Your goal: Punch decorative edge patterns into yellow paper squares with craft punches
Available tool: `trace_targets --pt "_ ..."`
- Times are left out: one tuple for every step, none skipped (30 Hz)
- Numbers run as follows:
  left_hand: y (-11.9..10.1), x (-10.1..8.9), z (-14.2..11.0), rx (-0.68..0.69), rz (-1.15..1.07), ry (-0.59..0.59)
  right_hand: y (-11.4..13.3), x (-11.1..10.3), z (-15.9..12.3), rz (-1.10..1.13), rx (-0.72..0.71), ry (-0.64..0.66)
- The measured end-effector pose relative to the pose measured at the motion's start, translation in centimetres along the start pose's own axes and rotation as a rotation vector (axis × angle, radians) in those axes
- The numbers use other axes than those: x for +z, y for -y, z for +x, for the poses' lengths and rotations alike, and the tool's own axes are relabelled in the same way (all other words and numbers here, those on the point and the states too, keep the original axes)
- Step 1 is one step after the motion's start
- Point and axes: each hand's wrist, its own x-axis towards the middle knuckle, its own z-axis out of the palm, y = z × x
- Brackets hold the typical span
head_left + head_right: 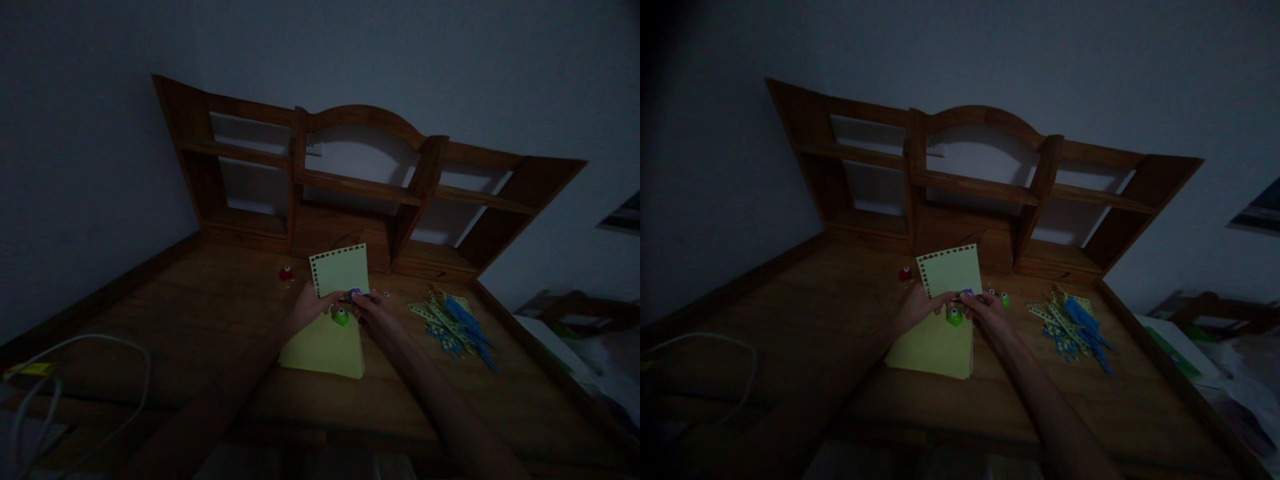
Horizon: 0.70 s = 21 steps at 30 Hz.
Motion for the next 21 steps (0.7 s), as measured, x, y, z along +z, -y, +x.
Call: trace_targets --pt "-0.1 0.0 0.0 -0.006 0.002 -0.006 -0.1 -0.1 0.0 0.002 0.003 0.009" --pt "-0.1 0.0 0.0 -0.01 0.003 -0.007 -0.1 -0.1 0.0 0.005 0.006 0.016" --pt "-0.1 0.0 0.0 -0.013 0.002 -0.006 -0.2 -0.1 0.1 0.009 0.007 0.02" --pt "0.0 0.0 0.0 -0.016 0.001 -0.006 -0.2 -0.2 0.1 0.013 0.008 0.024" --pt "0.1 0.0 0.0 -0.017 0.0 -0.008 -0.2 -0.2 0.1 0.017 0.008 0.023" --pt "0.1 0.0 0.0 -0.017 0.0 -0.009 -0.2 -0.2 0.2 0.019 0.006 0.022" --pt "0.2 0.0 0.0 -0.017 0.003 -0.009 -0.2 -0.2 0.2 0.02 0.004 0.022" --pt "0.2 0.0 0.0 -0.015 0.008 -0.008 -0.2 -0.2 0.2 0.021 0.001 0.024" --pt "0.3 -0.1 0.0 -0.011 0.014 -0.008 -0.1 -0.3 0.3 0.02 -0.001 0.028" --pt "0.3 -0.1 0.0 -0.006 0.019 -0.006 -0.1 -0.3 0.3 0.017 -0.001 0.032" --pt "0.3 -0.1 0.0 -0.001 0.023 -0.002 0.0 -0.3 0.3 0.013 0.001 0.035" --pt "0.4 -0.2 0.0 0.005 0.023 0.0 0.1 -0.3 0.3 0.007 0.001 0.034" --pt "0.5 -0.2 0.0 0.011 0.019 0.0 0.1 -0.2 0.2 0.002 0.001 0.03" --pt "0.6 -0.2 0.0 0.017 0.013 0.002 0.2 -0.2 0.2 -0.001 -0.001 0.028" --pt "0.7 -0.2 0.1 0.022 0.007 0.007 0.2 -0.2 0.1 -0.004 -0.002 0.027" --pt "0.8 -0.2 0.1 0.026 0.001 0.013 0.2 -0.2 0.0 -0.004 -0.004 0.03" --pt "0.9 -0.2 0.1 0.028 -0.006 0.019 0.2 -0.1 0.0 -0.004 -0.006 0.032" --pt "1.0 -0.2 0.1 0.028 -0.012 0.023 0.1 -0.1 -0.1 -0.003 -0.006 0.036" --pt "1.1 -0.1 0.2 0.026 -0.017 0.03 0.1 -0.1 -0.1 -0.002 -0.006 0.036" --pt "1.1 -0.1 0.2 0.023 -0.021 0.035 0.0 -0.1 -0.1 -0.002 -0.005 0.033" --pt "1.1 -0.1 0.2 0.02 -0.024 0.035 -0.1 -0.2 0.0 -0.002 -0.004 0.028"
